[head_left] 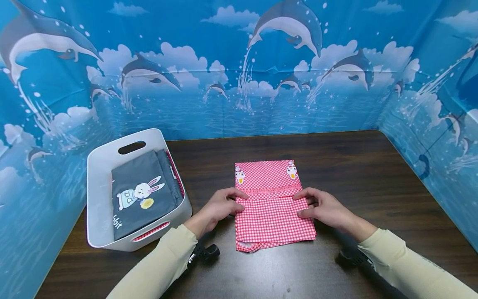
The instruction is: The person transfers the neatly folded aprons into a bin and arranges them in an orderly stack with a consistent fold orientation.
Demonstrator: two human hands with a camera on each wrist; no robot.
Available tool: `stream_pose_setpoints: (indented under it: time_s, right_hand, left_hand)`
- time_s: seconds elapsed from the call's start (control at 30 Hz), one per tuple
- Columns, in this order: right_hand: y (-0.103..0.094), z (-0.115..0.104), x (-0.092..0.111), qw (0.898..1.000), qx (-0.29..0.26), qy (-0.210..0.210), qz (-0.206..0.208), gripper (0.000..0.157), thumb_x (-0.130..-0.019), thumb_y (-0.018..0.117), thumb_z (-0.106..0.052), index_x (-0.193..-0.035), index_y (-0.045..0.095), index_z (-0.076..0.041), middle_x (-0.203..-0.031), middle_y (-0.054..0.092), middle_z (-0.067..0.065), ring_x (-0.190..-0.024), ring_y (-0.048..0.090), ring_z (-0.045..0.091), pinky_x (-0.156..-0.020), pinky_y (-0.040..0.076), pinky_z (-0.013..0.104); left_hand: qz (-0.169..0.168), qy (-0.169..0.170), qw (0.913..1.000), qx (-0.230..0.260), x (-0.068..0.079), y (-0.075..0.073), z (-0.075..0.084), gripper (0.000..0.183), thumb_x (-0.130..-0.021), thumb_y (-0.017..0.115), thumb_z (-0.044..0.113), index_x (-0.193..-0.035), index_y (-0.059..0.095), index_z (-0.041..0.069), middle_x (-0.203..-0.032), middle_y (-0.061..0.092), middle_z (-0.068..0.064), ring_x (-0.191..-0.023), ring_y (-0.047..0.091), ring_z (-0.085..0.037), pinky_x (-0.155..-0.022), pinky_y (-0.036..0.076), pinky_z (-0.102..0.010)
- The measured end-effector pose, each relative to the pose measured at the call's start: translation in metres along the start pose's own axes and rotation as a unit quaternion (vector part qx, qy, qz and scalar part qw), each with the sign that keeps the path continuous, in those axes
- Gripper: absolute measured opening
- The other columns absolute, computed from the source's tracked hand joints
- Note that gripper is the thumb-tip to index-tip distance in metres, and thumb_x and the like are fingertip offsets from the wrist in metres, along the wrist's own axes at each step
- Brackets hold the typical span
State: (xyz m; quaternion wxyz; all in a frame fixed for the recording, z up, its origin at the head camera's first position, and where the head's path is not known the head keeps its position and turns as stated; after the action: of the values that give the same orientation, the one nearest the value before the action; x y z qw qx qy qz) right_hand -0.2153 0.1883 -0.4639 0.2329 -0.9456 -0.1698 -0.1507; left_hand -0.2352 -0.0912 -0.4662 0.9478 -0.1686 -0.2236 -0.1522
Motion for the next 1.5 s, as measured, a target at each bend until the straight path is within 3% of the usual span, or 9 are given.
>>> stream_pose_setpoints:
  time_s: [0.8,1.5]
  right_hand:
    - [0.0007,0.0029,0.0009,1.0,-0.016,-0.003,-0.002,0.048,-0.096,0.08,-0.014,-0.14,0.063,-0.006,-0.122,0.067,0.014,-0.098,0.062,0.024,-0.077,0.056,0.034]
    - [0.0,0.003,0.0014,1.0,-0.003,-0.001,0.006,0.047,-0.095,0.081,-0.016,-0.139,0.064,-0.007,-0.123,0.067,0.014,-0.098,0.062,0.025,-0.079,0.055,0.035]
  left_hand:
    - [0.004,0.014,0.9999,-0.002,-0.0004,-0.0003,0.0011,0.03,-0.094,0.073,0.003,-0.122,0.077,0.01,-0.123,0.068,-0.01,-0.092,0.061,-0.018,-0.074,0.051,-0.028]
    - [0.006,0.004,1.0,-0.005,0.0003,0.0,-0.0001,0.029,-0.095,0.074,0.004,-0.123,0.077,0.011,-0.129,0.068,-0.01,-0.094,0.061,-0.019,-0.076,0.052,-0.028]
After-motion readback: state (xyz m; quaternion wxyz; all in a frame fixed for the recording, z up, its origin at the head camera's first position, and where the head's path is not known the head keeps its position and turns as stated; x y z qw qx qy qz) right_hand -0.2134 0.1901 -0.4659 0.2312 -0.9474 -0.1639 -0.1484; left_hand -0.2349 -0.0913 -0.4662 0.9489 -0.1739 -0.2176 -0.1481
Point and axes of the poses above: each hand's wrist, its own x-axis away from the middle knuckle, its own y-axis out of the palm, z = x × y, the point moved 9 cm from there along -x, towards the middle knuckle
